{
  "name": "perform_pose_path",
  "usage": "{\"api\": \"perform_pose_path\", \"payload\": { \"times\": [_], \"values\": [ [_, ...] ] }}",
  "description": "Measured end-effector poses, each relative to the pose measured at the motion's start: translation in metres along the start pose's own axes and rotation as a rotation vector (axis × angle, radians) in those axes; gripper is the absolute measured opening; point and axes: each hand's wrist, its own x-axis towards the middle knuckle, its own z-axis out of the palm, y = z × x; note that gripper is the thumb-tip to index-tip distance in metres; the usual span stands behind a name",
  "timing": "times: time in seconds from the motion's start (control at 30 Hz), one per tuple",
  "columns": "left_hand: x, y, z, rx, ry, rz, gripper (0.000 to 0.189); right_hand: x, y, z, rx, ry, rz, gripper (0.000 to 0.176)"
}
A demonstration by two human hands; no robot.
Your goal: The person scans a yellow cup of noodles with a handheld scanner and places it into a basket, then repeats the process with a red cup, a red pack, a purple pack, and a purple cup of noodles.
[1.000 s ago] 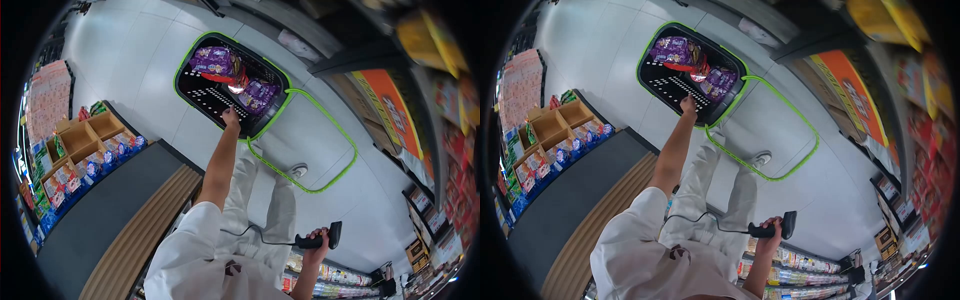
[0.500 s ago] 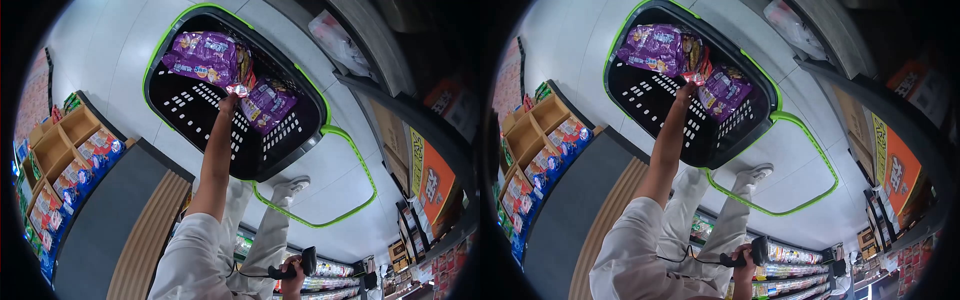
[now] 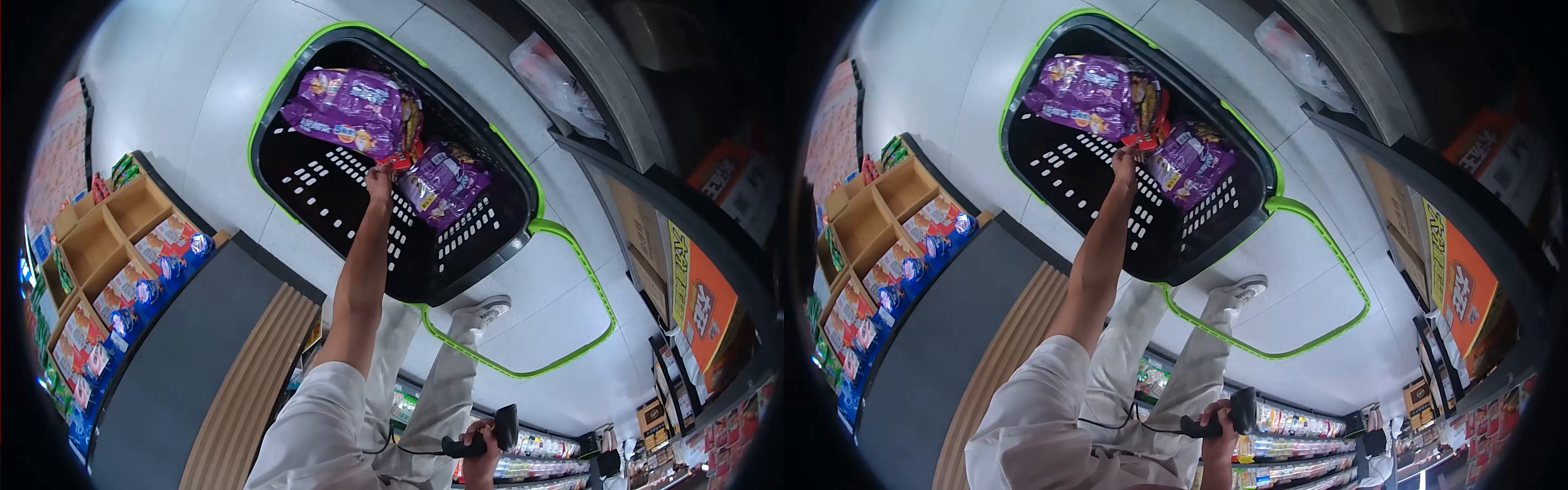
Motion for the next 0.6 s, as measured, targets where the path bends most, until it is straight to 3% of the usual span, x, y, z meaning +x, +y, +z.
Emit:
{"api": "perform_pose_path", "payload": {
  "times": [0.03,0.1,0.17,0.3,0.47,0.6],
  "values": [
    [-0.003,0.012,-0.004,0.121,-0.088,-0.06,0.017,-0.003,-0.001,0.004,0.002,-0.004,0.009,0.026],
    [-0.003,0.027,0.004,0.698,0.158,0.049,0.027,-0.007,-0.005,0.011,0.006,-0.012,0.016,0.025],
    [-0.029,0.079,0.014,0.786,0.201,-0.012,0.033,-0.011,-0.007,0.012,0.001,-0.033,0.012,0.024],
    [-0.049,0.131,0.015,0.927,0.274,-0.1,0.043,-0.027,-0.015,0.007,-0.015,-0.072,0.001,0.024],
    [-0.087,0.166,-0.005,0.894,0.278,-0.031,0.051,-0.042,-0.026,-0.016,-0.006,-0.087,-0.034,0.023],
    [-0.144,0.182,-0.021,0.793,0.356,0.03,0.045,-0.072,-0.048,-0.026,0.025,-0.079,-0.061,0.022]
  ]
}}
